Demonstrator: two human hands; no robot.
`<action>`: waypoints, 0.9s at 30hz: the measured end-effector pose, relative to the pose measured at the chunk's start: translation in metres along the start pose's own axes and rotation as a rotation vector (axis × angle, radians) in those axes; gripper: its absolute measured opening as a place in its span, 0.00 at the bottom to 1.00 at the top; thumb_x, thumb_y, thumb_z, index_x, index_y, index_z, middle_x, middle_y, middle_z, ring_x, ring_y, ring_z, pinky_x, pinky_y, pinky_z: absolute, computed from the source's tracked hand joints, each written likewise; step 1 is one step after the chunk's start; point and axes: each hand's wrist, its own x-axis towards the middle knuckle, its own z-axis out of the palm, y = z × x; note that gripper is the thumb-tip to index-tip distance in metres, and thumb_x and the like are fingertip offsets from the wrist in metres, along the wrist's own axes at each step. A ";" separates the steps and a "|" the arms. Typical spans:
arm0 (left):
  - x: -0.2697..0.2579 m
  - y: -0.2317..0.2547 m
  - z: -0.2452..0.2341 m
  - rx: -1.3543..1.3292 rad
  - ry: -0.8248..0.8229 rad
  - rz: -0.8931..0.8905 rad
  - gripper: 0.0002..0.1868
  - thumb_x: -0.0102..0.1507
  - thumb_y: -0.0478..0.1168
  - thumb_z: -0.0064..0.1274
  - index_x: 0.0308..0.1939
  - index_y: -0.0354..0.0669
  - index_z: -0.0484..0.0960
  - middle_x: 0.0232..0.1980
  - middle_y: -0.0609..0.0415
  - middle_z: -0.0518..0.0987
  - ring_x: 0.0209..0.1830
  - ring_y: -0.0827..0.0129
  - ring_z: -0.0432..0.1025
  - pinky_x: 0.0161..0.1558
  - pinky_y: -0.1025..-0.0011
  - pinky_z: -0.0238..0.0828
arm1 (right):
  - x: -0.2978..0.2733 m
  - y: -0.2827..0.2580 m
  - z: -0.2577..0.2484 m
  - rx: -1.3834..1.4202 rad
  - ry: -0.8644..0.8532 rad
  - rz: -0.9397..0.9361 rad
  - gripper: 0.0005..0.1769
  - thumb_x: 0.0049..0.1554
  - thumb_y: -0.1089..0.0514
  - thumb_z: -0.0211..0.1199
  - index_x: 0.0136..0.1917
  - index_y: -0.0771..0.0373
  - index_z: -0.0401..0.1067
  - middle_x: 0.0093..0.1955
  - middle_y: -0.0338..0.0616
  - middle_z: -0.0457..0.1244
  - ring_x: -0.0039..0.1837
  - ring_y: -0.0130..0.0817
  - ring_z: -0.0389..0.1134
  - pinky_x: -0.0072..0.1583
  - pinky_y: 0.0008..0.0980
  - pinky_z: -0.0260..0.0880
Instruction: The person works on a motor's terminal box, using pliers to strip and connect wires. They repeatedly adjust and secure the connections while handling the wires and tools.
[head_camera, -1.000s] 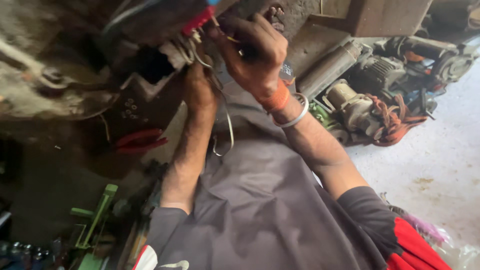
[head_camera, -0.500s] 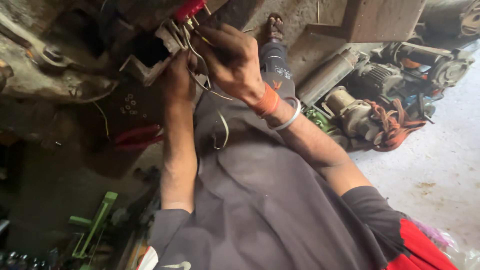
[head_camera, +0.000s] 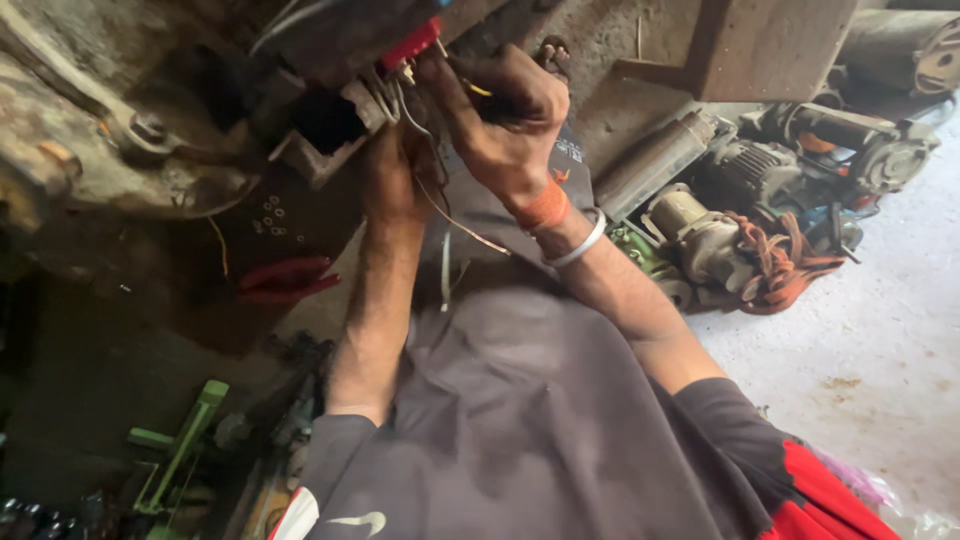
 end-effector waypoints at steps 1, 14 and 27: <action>-0.003 0.000 0.001 -0.003 -0.011 0.018 0.14 0.73 0.46 0.45 0.39 0.44 0.78 0.21 0.57 0.70 0.17 0.71 0.63 0.21 0.73 0.58 | -0.001 0.002 0.000 0.011 -0.008 -0.008 0.05 0.57 0.63 0.75 0.44 0.64 0.79 0.33 0.40 0.64 0.34 0.28 0.64 0.38 0.29 0.59; 0.016 -0.013 -0.070 1.625 -0.053 0.795 0.20 0.73 0.34 0.47 0.70 0.40 0.75 0.67 0.42 0.77 0.67 0.57 0.70 0.65 0.63 0.67 | -0.024 0.017 0.014 0.381 -0.182 0.607 0.12 0.62 0.61 0.70 0.41 0.70 0.74 0.35 0.37 0.68 0.39 0.20 0.66 0.40 0.24 0.65; -0.013 0.019 -0.007 0.343 -0.020 0.033 0.14 0.75 0.46 0.44 0.36 0.46 0.74 0.28 0.62 0.68 0.22 0.80 0.60 0.23 0.78 0.53 | -0.005 -0.001 -0.016 0.331 -0.455 0.219 0.09 0.64 0.65 0.65 0.58 0.69 0.77 0.43 0.47 0.68 0.44 0.29 0.70 0.48 0.27 0.68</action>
